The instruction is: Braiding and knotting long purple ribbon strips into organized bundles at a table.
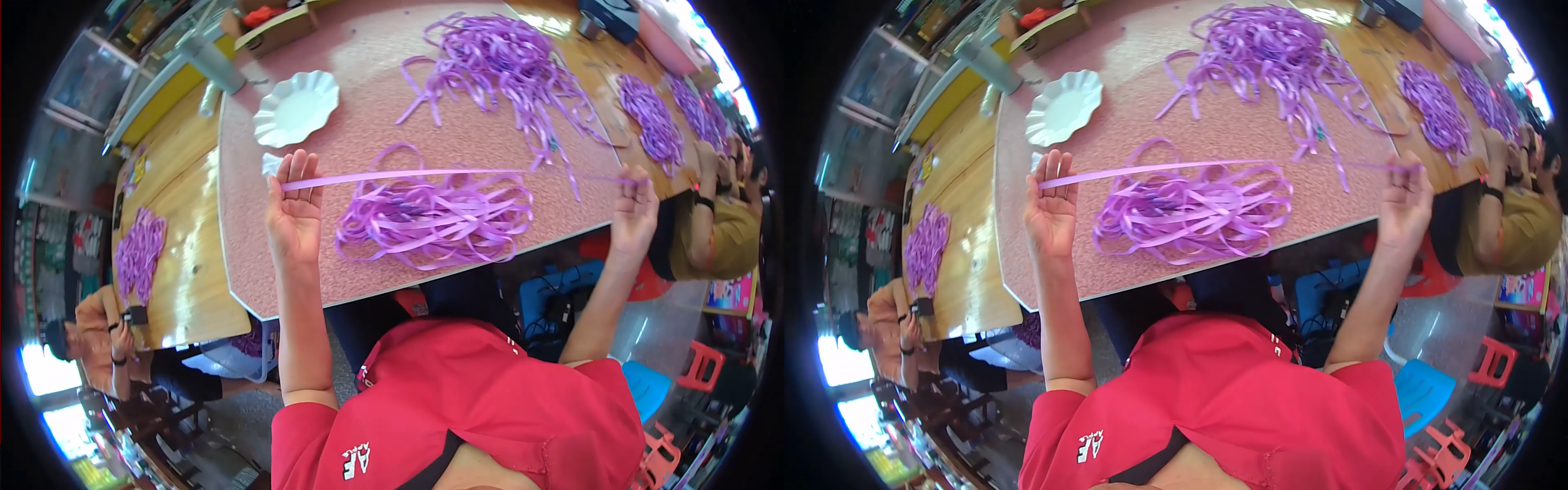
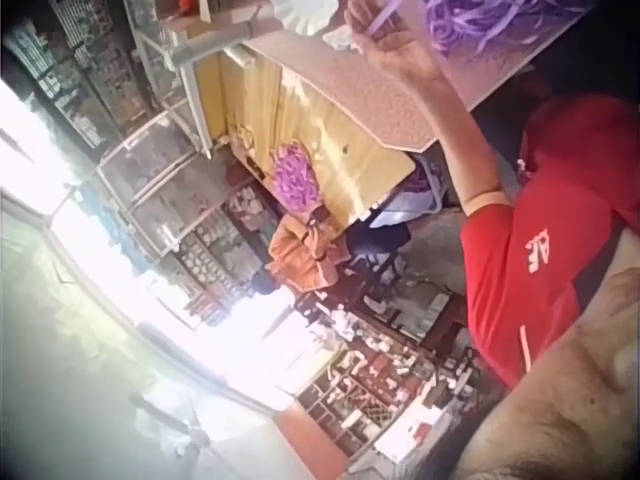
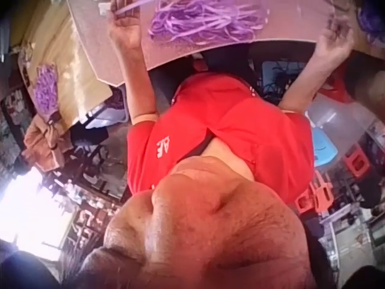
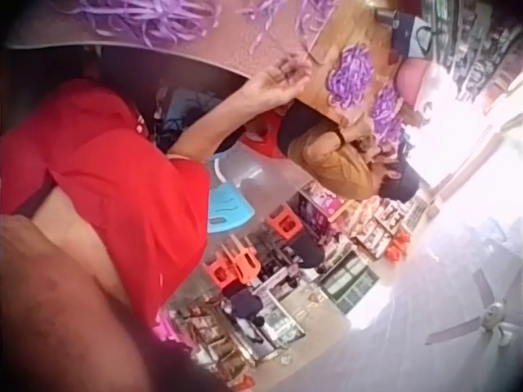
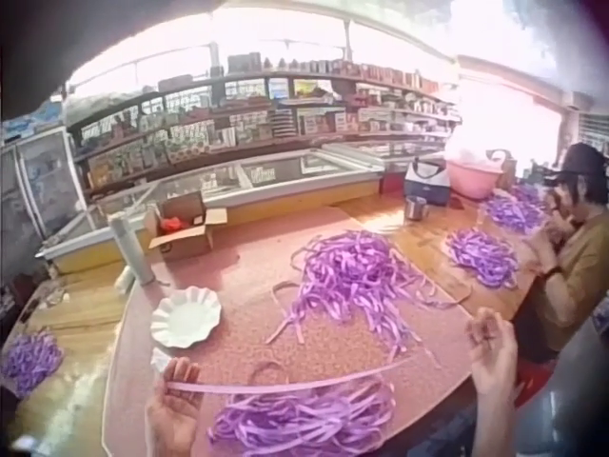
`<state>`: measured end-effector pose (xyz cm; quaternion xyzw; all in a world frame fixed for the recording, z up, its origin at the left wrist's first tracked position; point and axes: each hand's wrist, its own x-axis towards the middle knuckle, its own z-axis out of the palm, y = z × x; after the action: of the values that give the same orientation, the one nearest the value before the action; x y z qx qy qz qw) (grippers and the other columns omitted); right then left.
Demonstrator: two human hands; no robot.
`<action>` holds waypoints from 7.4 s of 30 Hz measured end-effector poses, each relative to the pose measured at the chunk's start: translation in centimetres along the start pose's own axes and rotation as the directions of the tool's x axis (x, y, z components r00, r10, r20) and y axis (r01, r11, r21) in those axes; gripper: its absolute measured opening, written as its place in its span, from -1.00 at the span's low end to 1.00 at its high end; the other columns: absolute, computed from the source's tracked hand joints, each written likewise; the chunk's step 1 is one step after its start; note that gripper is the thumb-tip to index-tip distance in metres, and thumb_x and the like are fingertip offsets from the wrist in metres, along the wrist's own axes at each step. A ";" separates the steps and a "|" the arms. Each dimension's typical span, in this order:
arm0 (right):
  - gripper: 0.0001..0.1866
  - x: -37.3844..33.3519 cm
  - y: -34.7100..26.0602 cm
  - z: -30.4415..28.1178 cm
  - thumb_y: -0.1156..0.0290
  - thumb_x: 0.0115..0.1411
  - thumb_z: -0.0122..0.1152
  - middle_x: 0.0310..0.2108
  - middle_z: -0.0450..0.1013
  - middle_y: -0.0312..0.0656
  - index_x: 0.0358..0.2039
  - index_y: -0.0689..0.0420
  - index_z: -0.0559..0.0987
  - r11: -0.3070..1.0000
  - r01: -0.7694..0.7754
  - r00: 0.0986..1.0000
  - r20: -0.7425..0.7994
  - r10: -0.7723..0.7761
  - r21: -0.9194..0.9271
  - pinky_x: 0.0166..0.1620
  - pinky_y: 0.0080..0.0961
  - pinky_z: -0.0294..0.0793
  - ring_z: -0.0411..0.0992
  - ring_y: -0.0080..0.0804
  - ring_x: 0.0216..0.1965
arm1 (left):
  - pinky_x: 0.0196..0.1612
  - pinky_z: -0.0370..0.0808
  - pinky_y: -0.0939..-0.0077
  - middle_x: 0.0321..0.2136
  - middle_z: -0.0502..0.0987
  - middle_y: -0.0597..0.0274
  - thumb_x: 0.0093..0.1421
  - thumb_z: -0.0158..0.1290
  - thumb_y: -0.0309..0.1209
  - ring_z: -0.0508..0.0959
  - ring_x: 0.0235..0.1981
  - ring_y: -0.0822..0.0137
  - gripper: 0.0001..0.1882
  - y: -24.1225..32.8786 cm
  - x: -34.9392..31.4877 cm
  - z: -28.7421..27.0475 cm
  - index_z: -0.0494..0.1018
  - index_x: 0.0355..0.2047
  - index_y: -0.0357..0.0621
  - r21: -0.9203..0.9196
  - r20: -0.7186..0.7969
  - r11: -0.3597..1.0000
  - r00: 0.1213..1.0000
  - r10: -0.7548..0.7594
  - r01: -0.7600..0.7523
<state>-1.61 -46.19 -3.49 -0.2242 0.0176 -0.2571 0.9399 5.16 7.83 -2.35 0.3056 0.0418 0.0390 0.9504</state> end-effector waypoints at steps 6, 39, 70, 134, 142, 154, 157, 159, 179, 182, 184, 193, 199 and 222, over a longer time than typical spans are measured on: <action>-0.76 0.5 -0.7 1.2 0.48 0.34 0.12 -0.40 0.47 -0.24 -0.07 0.37 0.55 0.989 -0.150 0.985 0.093 0.148 0.010 -0.20 -0.62 0.45 0.39 -0.52 -0.37 | 0.23 0.41 0.21 0.08 0.51 -0.07 0.47 -0.20 -0.12 0.51 0.14 0.09 -0.50 0.8 -0.5 -0.5 0.37 0.14 -0.31 0.336 -0.033 0.931 0.987 0.160 -0.140; -0.83 -10.0 16.9 18.0 0.63 0.16 0.31 -0.32 0.57 -0.18 -0.20 0.25 0.65 0.523 0.508 0.711 0.676 0.194 -0.685 -0.31 -0.65 0.47 0.51 -0.59 -0.35 | -0.32 0.39 0.73 -0.29 0.56 0.30 0.32 0.15 -0.41 0.45 -0.41 0.62 -0.79 -6.5 -7.6 10.5 0.42 -0.12 -0.22 0.464 0.285 0.883 0.930 -0.233 0.079; -0.78 -9.6 14.9 18.5 0.66 0.05 0.38 -0.36 0.49 -0.18 -0.24 0.23 0.66 0.256 0.769 0.518 0.805 0.288 -0.586 -0.35 -0.53 0.50 0.52 -0.38 -0.36 | -0.12 0.43 0.69 -0.27 0.52 0.36 0.24 0.19 -0.59 0.50 -0.23 0.59 -0.86 -6.0 -7.1 10.5 0.51 -0.20 -0.25 0.481 0.369 0.868 0.927 -0.075 -0.121; -0.74 -8.7 14.4 18.3 0.64 -0.02 0.33 -0.37 0.54 -0.16 -0.24 0.26 0.67 0.178 0.917 0.303 0.914 0.269 -0.357 -0.45 -0.48 0.54 0.57 -0.33 -0.42 | -0.24 0.38 0.73 -0.37 0.45 0.41 0.21 0.22 -0.60 0.45 -0.32 0.61 -0.92 -5.6 -6.5 10.4 0.54 -0.30 -0.28 0.573 0.409 0.809 0.900 -0.147 -0.129; -0.73 -8.5 15.7 18.1 0.63 -0.05 0.33 -0.36 0.52 -0.17 -0.26 0.27 0.67 0.231 0.942 0.199 0.958 0.206 -0.246 -0.45 -0.47 0.56 0.56 -0.34 -0.43 | -0.23 0.41 0.67 -0.35 0.52 0.39 0.18 0.25 -0.57 0.48 -0.32 0.58 -0.91 -4.5 -5.4 10.0 0.55 -0.31 -0.23 0.519 0.375 0.852 0.880 -0.293 0.062; -0.78 -8.8 14.8 17.9 0.68 0.05 0.36 -0.36 0.52 -0.19 -0.25 0.21 0.69 0.627 0.386 0.545 0.716 0.437 -0.677 -0.34 -0.55 0.49 0.52 -0.41 -0.36 | -0.20 0.36 0.62 -0.39 0.49 0.41 0.17 0.27 -0.52 0.44 -0.34 0.55 -0.91 -3.8 -6.7 10.6 0.55 -0.37 -0.20 0.527 0.399 0.845 0.854 -0.335 0.085; -0.78 -8.7 14.2 17.9 0.65 0.03 0.38 -0.34 0.54 -0.17 -0.26 0.22 0.69 0.523 0.738 0.323 0.904 0.281 -0.426 -0.38 -0.52 0.50 0.52 -0.39 -0.42 | -0.19 0.36 0.62 -0.39 0.49 0.40 0.17 0.26 -0.53 0.44 -0.35 0.55 -0.92 -3.5 -7.0 10.8 0.56 -0.38 -0.20 0.517 0.429 0.850 0.829 -0.358 0.099; -0.79 -8.7 14.2 17.8 0.61 0.01 0.39 -0.35 0.55 -0.17 -0.27 0.21 0.69 0.461 0.850 0.183 0.964 0.194 -0.254 -0.43 -0.46 0.51 0.53 -0.37 -0.47 | -0.20 0.36 0.64 -0.41 0.49 0.40 0.17 0.26 -0.53 0.44 -0.34 0.56 -0.92 -3.5 -7.5 11.2 0.55 -0.38 -0.19 0.484 0.396 0.859 0.834 -0.384 0.166; -0.76 -9.3 15.5 16.8 0.59 0.04 0.43 -0.36 0.52 -0.14 -0.24 0.21 0.65 0.423 0.798 0.436 0.896 0.088 -0.430 -0.33 -0.49 0.50 0.51 -0.34 -0.35 | -0.34 0.33 0.52 -0.46 0.37 0.27 0.49 -0.17 -0.21 0.37 -0.42 0.47 -0.64 -5.5 -8.4 12.0 0.43 -0.21 -0.30 0.735 0.539 0.576 0.824 -0.176 -0.358; -0.77 -9.1 15.2 16.7 0.59 0.04 0.42 -0.34 0.54 -0.14 -0.24 0.22 0.65 0.458 0.790 0.413 0.906 0.094 -0.408 -0.33 -0.48 0.52 0.53 -0.33 -0.36 | -0.43 0.29 0.48 -0.51 0.33 0.21 0.46 -0.11 -0.29 0.33 -0.51 0.41 -0.71 -6.4 -8.0 11.6 0.40 -0.27 -0.29 0.720 0.590 0.515 0.801 -0.101 -0.466; -0.77 -8.7 15.2 16.5 0.59 0.04 0.41 -0.33 0.55 -0.13 -0.24 0.22 0.65 0.474 0.790 0.395 0.914 0.091 -0.388 -0.34 -0.47 0.53 0.54 -0.32 -0.37 | -0.46 0.28 0.46 -0.53 0.31 0.19 0.46 -0.11 -0.29 0.32 -0.54 0.38 -0.70 -6.5 -8.1 11.3 0.40 -0.26 -0.31 0.686 0.635 0.472 0.772 -0.018 -0.554; -0.75 -7.3 14.9 17.3 0.63 0.00 0.38 -0.31 0.56 -0.10 -0.24 0.27 0.66 0.496 0.837 0.218 0.972 0.089 -0.233 -0.45 -0.51 0.54 0.57 -0.28 -0.42 | -0.47 0.32 0.51 -0.52 0.39 0.21 0.46 -0.12 -0.31 0.40 -0.54 0.40 -0.69 -7.5 -7.9 11.1 0.44 -0.30 -0.32 0.665 0.572 0.562 0.819 0.039 -0.492; -0.82 -7.8 16.4 17.2 0.64 0.05 0.35 -0.32 0.55 -0.12 -0.28 0.28 0.66 0.362 0.851 0.378 0.922 0.081 -0.381 -0.43 -0.51 0.54 0.55 -0.34 -0.45 | -0.52 0.26 0.42 -0.56 0.35 0.13 0.44 -0.11 -0.41 0.36 -0.60 0.28 -0.77 -6.6 -4.7 11.4 0.40 -0.34 -0.29 0.650 0.738 0.216 0.673 0.050 -0.729; -0.76 -2.1 21.9 20.3 0.59 0.05 0.44 -0.31 0.57 -0.14 -0.22 0.21 0.67 0.621 0.502 0.435 0.796 0.421 -0.603 -0.30 -0.51 0.55 0.57 -0.36 -0.32 | -0.64 0.30 0.35 -0.57 0.40 0.10 0.38 -0.01 -0.34 0.41 -0.65 0.19 -0.80 -6.3 3.6 7.3 0.34 -0.23 -0.24 0.422 0.847 -0.027 0.383 0.369 -0.906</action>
<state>9.97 -19.96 5.19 -0.7084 -0.3806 -0.0863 0.5881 9.81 -1.16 -0.36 0.7239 -0.3480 0.3923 0.4483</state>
